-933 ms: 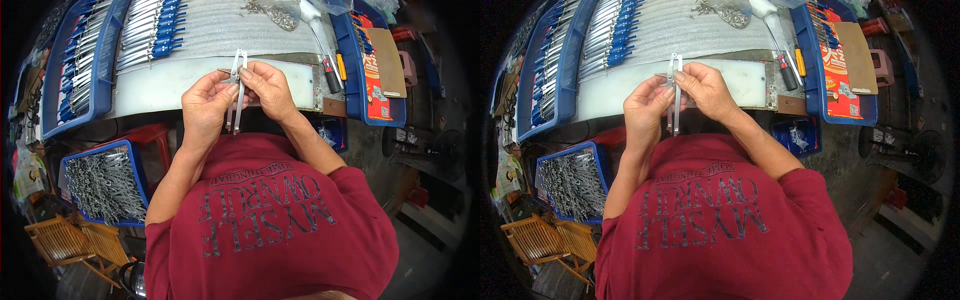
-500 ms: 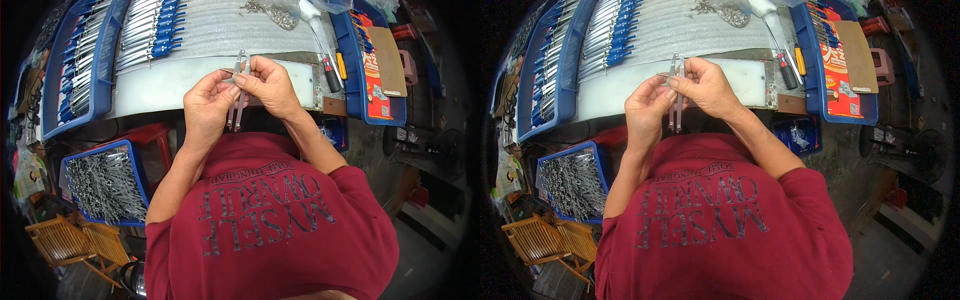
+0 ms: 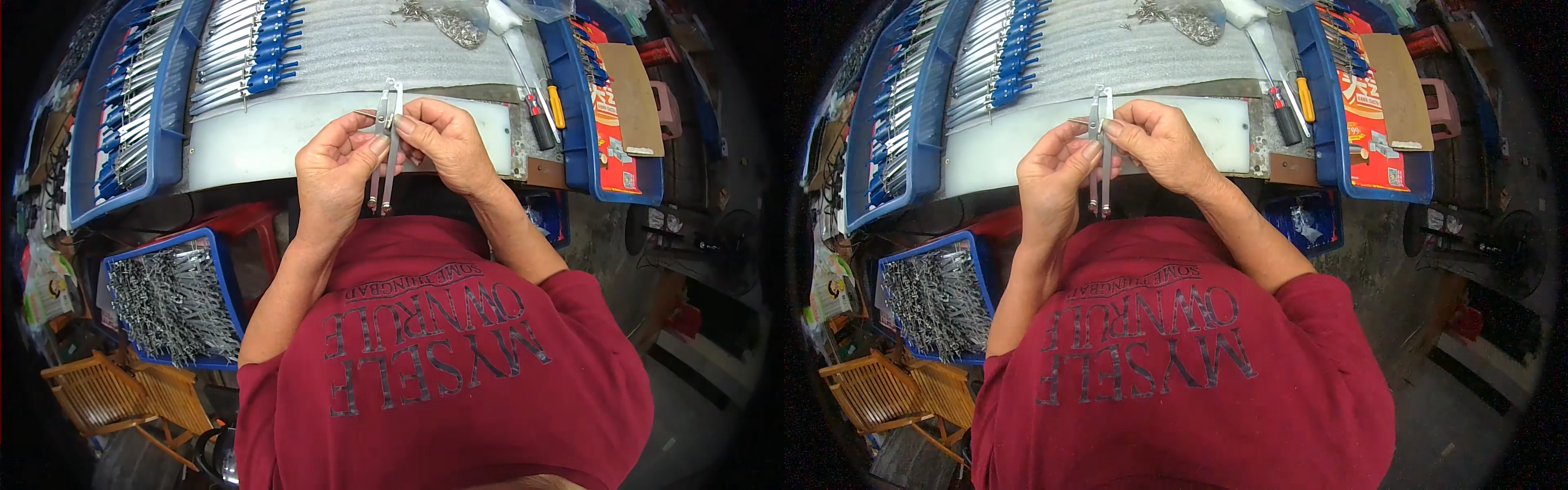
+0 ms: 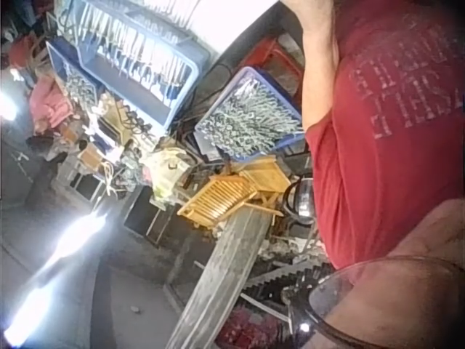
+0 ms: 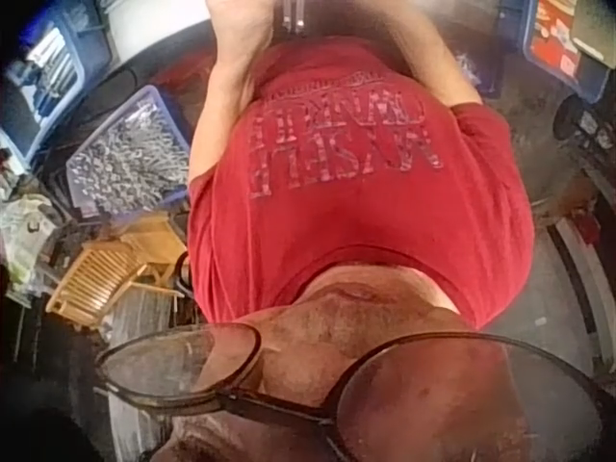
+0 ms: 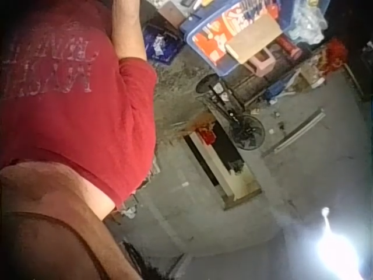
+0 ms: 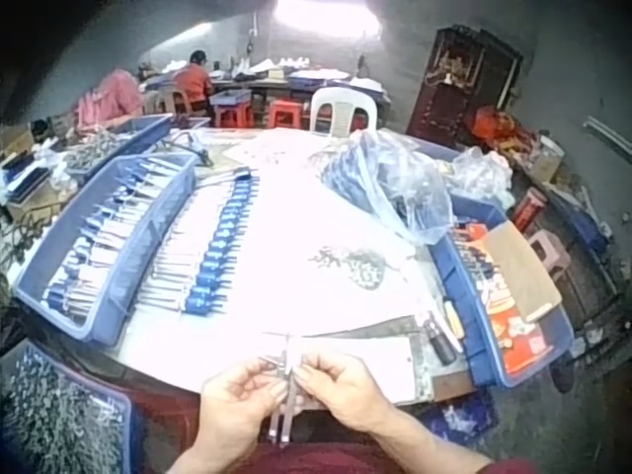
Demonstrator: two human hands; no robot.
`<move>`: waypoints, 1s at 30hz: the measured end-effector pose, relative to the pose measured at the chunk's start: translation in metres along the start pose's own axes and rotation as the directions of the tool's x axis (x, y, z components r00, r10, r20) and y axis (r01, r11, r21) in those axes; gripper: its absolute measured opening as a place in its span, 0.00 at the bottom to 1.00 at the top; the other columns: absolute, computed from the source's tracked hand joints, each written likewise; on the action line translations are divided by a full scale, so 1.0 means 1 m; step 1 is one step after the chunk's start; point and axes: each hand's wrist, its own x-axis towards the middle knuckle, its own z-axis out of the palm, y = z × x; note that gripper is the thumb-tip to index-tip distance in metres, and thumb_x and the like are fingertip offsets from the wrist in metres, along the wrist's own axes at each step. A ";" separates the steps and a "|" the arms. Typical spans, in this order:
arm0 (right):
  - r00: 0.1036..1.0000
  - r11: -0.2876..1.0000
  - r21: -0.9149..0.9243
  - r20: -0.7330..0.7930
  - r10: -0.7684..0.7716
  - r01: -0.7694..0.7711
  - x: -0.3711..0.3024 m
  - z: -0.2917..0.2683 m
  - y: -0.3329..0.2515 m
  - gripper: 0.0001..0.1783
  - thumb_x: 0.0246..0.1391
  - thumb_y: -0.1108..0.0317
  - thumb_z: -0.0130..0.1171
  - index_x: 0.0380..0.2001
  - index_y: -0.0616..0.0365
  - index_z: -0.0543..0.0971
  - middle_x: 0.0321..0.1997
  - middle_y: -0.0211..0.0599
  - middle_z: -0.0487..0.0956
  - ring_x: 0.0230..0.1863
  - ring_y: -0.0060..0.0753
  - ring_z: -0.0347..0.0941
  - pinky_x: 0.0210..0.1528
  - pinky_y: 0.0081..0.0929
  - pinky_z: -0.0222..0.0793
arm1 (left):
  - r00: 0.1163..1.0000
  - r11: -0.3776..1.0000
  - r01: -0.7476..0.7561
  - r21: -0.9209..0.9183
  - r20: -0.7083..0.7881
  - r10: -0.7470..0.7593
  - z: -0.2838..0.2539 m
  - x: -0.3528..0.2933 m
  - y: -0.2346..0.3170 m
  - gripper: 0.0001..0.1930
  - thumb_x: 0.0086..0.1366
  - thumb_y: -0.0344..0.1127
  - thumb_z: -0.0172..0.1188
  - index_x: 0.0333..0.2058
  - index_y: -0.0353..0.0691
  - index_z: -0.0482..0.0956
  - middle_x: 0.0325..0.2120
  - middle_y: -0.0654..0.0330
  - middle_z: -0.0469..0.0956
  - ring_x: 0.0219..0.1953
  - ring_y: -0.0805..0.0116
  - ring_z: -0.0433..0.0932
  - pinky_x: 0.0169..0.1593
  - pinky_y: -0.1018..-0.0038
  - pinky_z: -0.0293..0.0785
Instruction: Assembling small metal components and spring clips at a manual workstation using a handheld applicator tool.
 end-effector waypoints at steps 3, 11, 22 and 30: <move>0.998 0.999 0.009 0.035 -0.045 0.045 0.001 -0.001 0.000 0.10 0.51 0.67 0.46 0.25 0.65 0.69 0.21 0.30 0.70 0.21 0.17 0.66 0.23 0.15 0.64 | 1.000 1.000 -0.001 0.016 0.008 0.001 -0.001 0.001 0.000 0.13 0.53 0.23 0.51 0.39 0.27 0.65 0.25 0.53 0.73 0.25 0.69 0.75 0.29 0.79 0.73; 0.999 0.998 -0.028 -0.010 -0.051 0.051 0.001 0.002 -0.003 0.10 0.51 0.68 0.45 0.24 0.65 0.69 0.22 0.30 0.71 0.21 0.18 0.67 0.24 0.15 0.65 | 1.000 1.000 -0.005 0.006 0.006 0.005 -0.001 0.001 0.000 0.13 0.53 0.23 0.51 0.39 0.27 0.65 0.25 0.53 0.73 0.24 0.69 0.75 0.28 0.80 0.73; 0.994 0.997 0.009 -0.073 -0.076 0.077 0.000 0.008 0.000 0.08 0.47 0.68 0.50 0.24 0.62 0.70 0.19 0.27 0.70 0.19 0.13 0.64 0.18 0.10 0.57 | 0.999 0.999 -0.035 -0.006 0.038 0.035 0.004 0.000 0.000 0.11 0.54 0.23 0.50 0.38 0.26 0.66 0.23 0.56 0.73 0.24 0.73 0.73 0.28 0.82 0.72; 0.982 0.995 -0.036 -0.159 -0.098 0.094 0.008 0.006 0.006 0.10 0.45 0.66 0.48 0.20 0.63 0.71 0.13 0.28 0.69 0.12 0.15 0.61 0.15 0.10 0.55 | 0.999 1.000 -0.021 0.020 0.027 0.021 0.004 0.003 0.002 0.12 0.54 0.22 0.50 0.38 0.25 0.65 0.24 0.54 0.73 0.23 0.73 0.74 0.27 0.82 0.72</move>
